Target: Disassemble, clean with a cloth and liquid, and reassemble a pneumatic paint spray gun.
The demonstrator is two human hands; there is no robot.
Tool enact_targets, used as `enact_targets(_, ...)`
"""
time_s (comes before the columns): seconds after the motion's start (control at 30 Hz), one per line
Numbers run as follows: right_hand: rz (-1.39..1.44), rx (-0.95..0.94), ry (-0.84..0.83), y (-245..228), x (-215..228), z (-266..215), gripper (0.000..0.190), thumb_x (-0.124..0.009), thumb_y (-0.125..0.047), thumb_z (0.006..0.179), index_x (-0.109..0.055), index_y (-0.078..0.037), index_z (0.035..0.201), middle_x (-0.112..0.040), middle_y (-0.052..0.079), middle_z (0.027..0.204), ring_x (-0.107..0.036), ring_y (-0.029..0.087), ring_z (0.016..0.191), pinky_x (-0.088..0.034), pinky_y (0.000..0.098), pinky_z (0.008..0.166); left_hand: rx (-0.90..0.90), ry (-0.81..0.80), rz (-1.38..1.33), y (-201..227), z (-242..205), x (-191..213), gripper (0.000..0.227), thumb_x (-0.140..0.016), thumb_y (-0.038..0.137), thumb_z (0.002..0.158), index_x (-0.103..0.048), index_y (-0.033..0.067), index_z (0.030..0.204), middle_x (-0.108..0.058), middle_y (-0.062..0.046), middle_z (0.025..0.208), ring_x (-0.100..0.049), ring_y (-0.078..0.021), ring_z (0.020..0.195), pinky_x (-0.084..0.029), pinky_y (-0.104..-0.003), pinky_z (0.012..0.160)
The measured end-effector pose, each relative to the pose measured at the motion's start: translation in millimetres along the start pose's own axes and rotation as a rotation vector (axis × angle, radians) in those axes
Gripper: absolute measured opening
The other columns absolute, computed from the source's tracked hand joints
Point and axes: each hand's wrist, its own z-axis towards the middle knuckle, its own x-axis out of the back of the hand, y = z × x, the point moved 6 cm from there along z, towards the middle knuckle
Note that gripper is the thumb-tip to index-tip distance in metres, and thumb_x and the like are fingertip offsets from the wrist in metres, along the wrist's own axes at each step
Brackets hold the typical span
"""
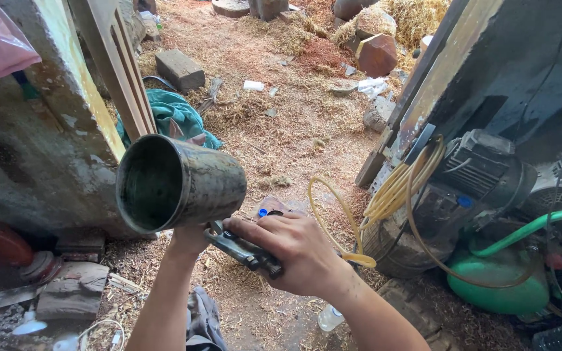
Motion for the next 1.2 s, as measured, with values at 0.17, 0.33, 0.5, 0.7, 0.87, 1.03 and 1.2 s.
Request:
enact_targets(0.17,-0.010,0.099,0.062,-6.2,7.2,4.3,0.081,-0.077,-0.010,0.064,-0.057,-0.011,0.143,-0.068,0.009,0.104,-0.068,0.031,0.098,-0.054,0.0443,0.089,0.133,0.032,-0.535,19.7,16.0,-36.8,0.041,-0.057,0.031,0.099,-0.060,0.0046,0.130,-0.064,-0.013,0.127,-0.060,-0.0238,0.116,-0.050,-0.041,0.099)
enact_targets(0.33,-0.036,-0.009,0.195,8.4,-1.1,4.0,0.085,-0.078,-0.010,0.070,-0.047,-0.008,0.148,-0.066,0.013,0.115,-0.068,0.031,0.103,-0.054,0.0461,0.090,0.061,0.085,0.657,81.3,32.6,-100.0,0.067,-0.033,0.059,0.107,-0.051,0.0021,0.137,-0.062,-0.017,0.131,-0.058,-0.0268,0.127,-0.047,-0.044,0.112)
enact_targets(0.5,0.013,-0.245,0.335,21.6,-5.9,11.4,0.082,-0.075,-0.010,0.082,-0.039,-0.004,0.155,-0.062,0.017,0.117,-0.064,0.035,0.103,-0.054,0.0476,0.088,0.224,-0.122,0.176,107.2,37.4,-204.0,0.111,-0.047,0.085,0.084,-0.016,0.0119,0.162,-0.047,-0.013,0.152,-0.052,-0.0270,0.131,-0.043,-0.049,0.109)
enact_targets(0.7,0.163,-0.139,0.617,22.7,-38.2,-0.3,0.069,-0.064,-0.012,0.095,-0.035,0.003,0.157,-0.055,0.020,0.133,-0.057,0.035,0.121,-0.047,0.0508,0.103,0.399,-0.057,-0.003,109.3,16.1,-228.6,0.110,-0.086,0.049,0.077,-0.023,0.0067,0.158,-0.047,-0.020,0.140,-0.054,-0.0346,0.130,-0.049,-0.053,0.110)
enact_targets(0.87,0.376,-0.219,0.287,2.4,-45.1,-7.3,0.075,-0.063,-0.017,0.085,-0.037,0.003,0.153,-0.045,0.030,0.145,-0.040,0.046,0.141,-0.028,0.0566,0.122,0.489,0.315,0.130,112.4,-31.6,-184.3,0.087,-0.066,0.000,0.064,-0.040,0.0016,0.147,-0.055,-0.017,0.130,-0.057,-0.0290,0.121,-0.047,-0.042,0.100)
enact_targets(1.03,0.350,-0.130,0.006,41.6,-28.0,-60.1,0.068,-0.075,-0.020,0.087,-0.048,-0.003,0.147,-0.058,0.023,0.137,-0.053,0.037,0.131,-0.042,0.0472,0.112,0.418,0.248,0.022,123.1,-77.4,-152.0,0.059,-0.065,0.011,0.079,-0.050,-0.0134,0.131,-0.061,-0.028,0.113,-0.058,-0.0347,0.109,-0.047,-0.043,0.098)
enact_targets(1.2,0.468,-0.866,-0.077,188.4,-76.7,-232.0,0.030,-0.059,-0.005,0.092,-0.076,-0.007,0.116,-0.070,0.005,0.070,-0.057,0.010,0.054,-0.048,0.0294,0.047,0.548,0.278,0.204,106.2,-118.0,-109.3,0.060,-0.065,0.013,0.072,-0.053,-0.0086,0.126,-0.063,-0.023,0.110,-0.060,-0.0304,0.105,-0.048,-0.043,0.091)
